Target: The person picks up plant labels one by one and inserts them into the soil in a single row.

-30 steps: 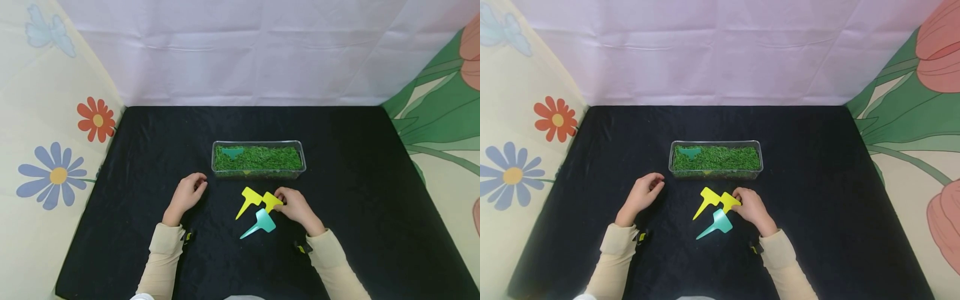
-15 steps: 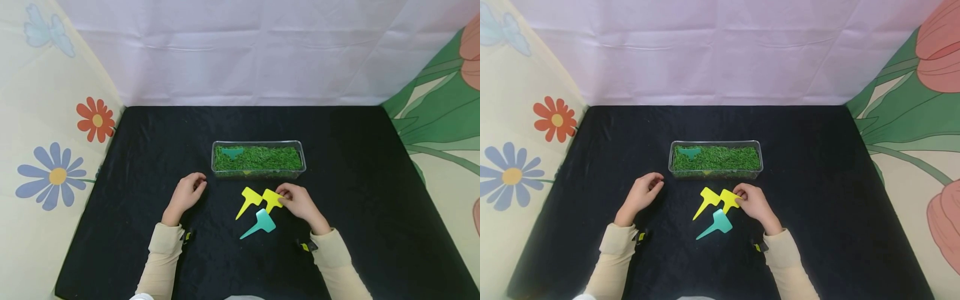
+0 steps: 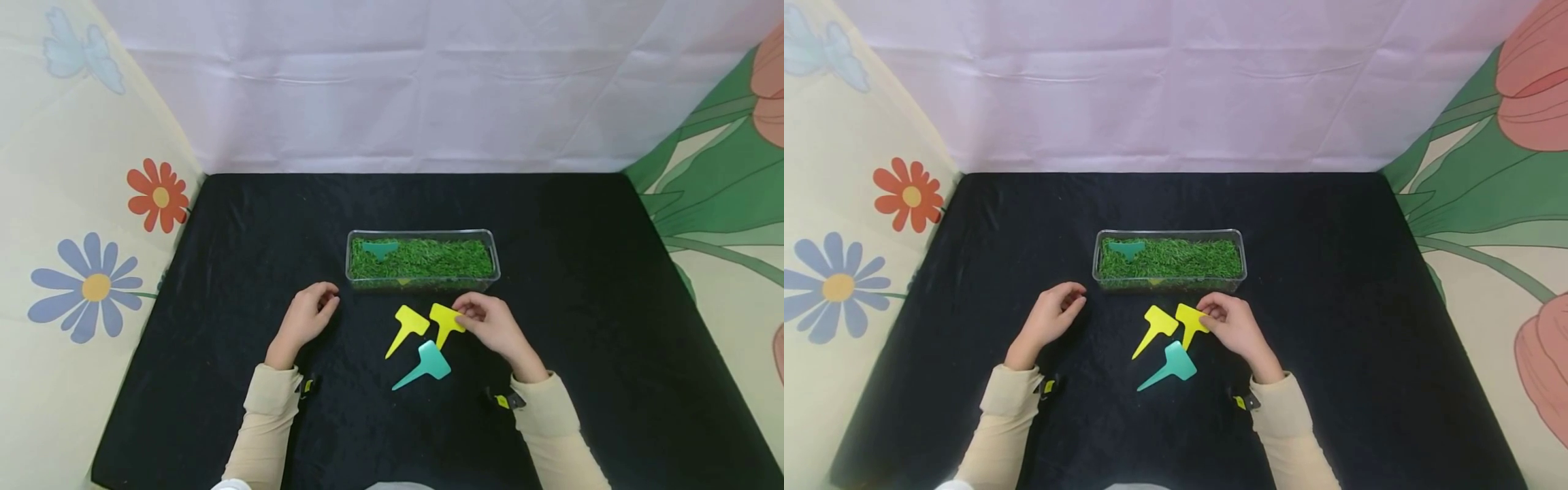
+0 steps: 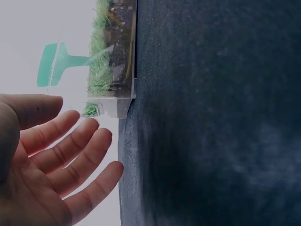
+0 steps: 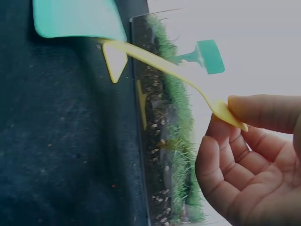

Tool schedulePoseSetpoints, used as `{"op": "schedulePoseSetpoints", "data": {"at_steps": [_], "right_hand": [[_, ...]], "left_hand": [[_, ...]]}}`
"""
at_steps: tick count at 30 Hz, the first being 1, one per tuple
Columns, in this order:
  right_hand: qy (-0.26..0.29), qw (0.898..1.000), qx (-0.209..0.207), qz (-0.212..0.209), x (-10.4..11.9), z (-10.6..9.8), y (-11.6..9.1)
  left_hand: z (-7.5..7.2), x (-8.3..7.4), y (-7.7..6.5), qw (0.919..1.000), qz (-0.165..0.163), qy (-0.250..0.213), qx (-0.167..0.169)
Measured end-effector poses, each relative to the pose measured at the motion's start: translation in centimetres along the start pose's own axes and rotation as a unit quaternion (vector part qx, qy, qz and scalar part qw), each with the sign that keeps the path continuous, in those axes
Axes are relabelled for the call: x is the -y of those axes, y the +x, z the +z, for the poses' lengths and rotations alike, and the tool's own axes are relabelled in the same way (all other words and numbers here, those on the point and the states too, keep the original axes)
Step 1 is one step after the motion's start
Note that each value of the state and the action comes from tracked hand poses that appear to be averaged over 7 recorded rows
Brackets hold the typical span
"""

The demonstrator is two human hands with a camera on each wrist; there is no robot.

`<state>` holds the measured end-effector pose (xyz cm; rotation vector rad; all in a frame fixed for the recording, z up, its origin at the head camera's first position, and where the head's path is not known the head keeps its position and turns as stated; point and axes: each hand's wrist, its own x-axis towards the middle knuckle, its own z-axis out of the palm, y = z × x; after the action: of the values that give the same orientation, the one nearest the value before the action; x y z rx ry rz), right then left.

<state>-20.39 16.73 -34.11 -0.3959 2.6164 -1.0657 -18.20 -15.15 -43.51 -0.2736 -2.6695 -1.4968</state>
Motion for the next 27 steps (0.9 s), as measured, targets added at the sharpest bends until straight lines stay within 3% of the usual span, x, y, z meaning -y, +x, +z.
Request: {"op": "schedulePoseSetpoints", "data": {"at_steps": [17, 27], "right_hand": [[0.028, 0.998, -0.045, -0.019, 0.9, -0.6, 0.2], [0.034, 0.997, -0.067, -0.037, 1.7, -0.7, 0.3]], "left_hand": [[0.6, -0.5, -0.1, 0.9998, 0.004, 0.006, 0.017], [1.9, -1.7, 0.6, 0.9990, 0.017, 0.017, 0.038]]}}
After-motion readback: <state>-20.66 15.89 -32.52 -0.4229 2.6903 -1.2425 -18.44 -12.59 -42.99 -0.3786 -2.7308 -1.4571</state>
